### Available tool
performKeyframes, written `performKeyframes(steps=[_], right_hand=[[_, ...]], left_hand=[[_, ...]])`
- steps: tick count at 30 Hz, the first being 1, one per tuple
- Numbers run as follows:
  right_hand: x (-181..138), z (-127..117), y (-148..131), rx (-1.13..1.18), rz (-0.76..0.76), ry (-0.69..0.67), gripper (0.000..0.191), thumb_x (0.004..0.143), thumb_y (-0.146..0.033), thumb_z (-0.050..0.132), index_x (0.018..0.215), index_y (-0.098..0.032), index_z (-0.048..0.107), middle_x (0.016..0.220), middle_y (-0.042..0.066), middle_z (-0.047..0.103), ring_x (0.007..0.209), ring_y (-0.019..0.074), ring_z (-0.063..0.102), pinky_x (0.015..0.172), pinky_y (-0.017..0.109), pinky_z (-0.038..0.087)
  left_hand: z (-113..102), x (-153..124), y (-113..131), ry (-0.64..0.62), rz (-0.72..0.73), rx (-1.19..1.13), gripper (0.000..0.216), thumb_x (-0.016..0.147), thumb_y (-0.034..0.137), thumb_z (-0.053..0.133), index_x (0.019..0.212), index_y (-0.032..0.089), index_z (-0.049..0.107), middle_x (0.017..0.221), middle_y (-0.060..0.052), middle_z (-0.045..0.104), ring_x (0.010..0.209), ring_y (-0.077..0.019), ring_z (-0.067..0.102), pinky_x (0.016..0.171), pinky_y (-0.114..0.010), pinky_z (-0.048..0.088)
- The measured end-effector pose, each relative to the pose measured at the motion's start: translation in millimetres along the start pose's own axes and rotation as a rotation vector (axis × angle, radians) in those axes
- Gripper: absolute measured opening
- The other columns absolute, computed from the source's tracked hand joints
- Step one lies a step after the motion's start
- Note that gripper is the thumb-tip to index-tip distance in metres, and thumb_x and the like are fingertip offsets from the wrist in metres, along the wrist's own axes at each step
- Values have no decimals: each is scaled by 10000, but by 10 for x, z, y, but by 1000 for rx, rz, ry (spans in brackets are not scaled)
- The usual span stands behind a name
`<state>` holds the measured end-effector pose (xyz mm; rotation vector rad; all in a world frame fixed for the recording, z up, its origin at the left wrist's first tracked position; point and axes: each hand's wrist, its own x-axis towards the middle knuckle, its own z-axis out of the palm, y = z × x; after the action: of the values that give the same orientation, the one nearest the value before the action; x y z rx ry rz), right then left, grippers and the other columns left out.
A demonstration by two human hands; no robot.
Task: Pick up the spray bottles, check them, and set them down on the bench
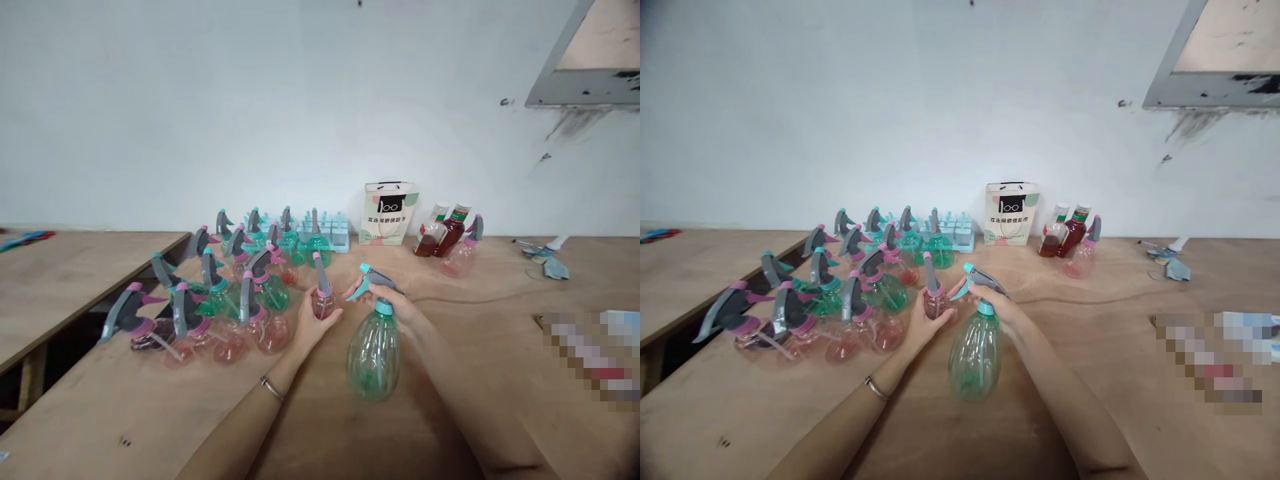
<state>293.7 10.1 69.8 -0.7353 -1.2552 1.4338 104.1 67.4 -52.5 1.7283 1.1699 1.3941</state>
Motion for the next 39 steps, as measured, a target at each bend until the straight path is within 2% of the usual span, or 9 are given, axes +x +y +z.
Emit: performKeyframes(steps=[5,9,12,18,25,27,32,35,39], right_hand=[[7,-4,27,-16,30,78,328,723,-513,722,644,-212,621,576,-3,618,575,155,592,632,294,466],[-5,22,12,-14,34,5,288,723,-504,716,736,-223,653,701,33,700,744,205,670,722,323,502],[2,29,26,3,29,7,288,722,-508,717,763,-231,652,754,44,725,810,216,684,772,339,510],[51,-33,107,-5,34,205,313,708,-495,725,624,-214,613,574,-7,629,607,157,627,640,282,481],[58,-85,134,-52,-32,104,216,773,-451,691,799,-236,699,823,32,734,906,210,681,856,335,499],[57,-88,135,-64,-43,115,245,769,-488,694,784,-243,694,790,28,725,873,210,677,853,347,504],[50,-96,121,-135,-58,209,377,757,-574,694,615,-231,625,587,2,623,649,173,622,709,318,481],[53,-117,126,-145,-73,203,361,756,-574,697,659,-229,654,667,20,670,741,197,649,736,324,489],[72,-195,132,-228,-143,240,283,807,-530,676,814,-250,707,911,36,745,962,229,667,900,363,501]], left_hand=[[2,-9,-16,-26,17,-29,679,679,383,795,1250,200,477,1212,-116,658,1137,-277,654,1021,-464,493],[16,-14,-46,-32,34,-45,702,664,359,806,1260,207,467,1226,-118,659,1147,-280,654,1025,-476,494],[35,-33,-54,-41,36,-41,735,647,344,816,1275,211,459,1248,-117,654,1145,-279,660,1019,-470,504],[39,-58,-41,-50,43,22,758,658,357,820,1301,193,454,1272,-137,638,1179,-286,638,1044,-474,481],[42,-51,-37,-50,39,-23,757,653,359,823,1297,200,459,1291,-135,629,1202,-289,629,1053,-469,478],[41,-52,-34,-50,41,-20,757,651,357,825,1296,203,460,1285,-130,633,1189,-287,637,1045,-465,485],[36,-52,-30,-48,48,0,747,653,352,820,1292,200,462,1271,-128,635,1180,-283,640,1049,-460,483],[35,-51,-21,-53,46,-1,743,658,350,814,1290,199,454,1273,-126,629,1183,-278,636,1044,-451,486],[31,-50,0,-40,55,23,738,650,350,815,1279,200,459,1257,-127,638,1163,-285,644,1029,-463,491]])
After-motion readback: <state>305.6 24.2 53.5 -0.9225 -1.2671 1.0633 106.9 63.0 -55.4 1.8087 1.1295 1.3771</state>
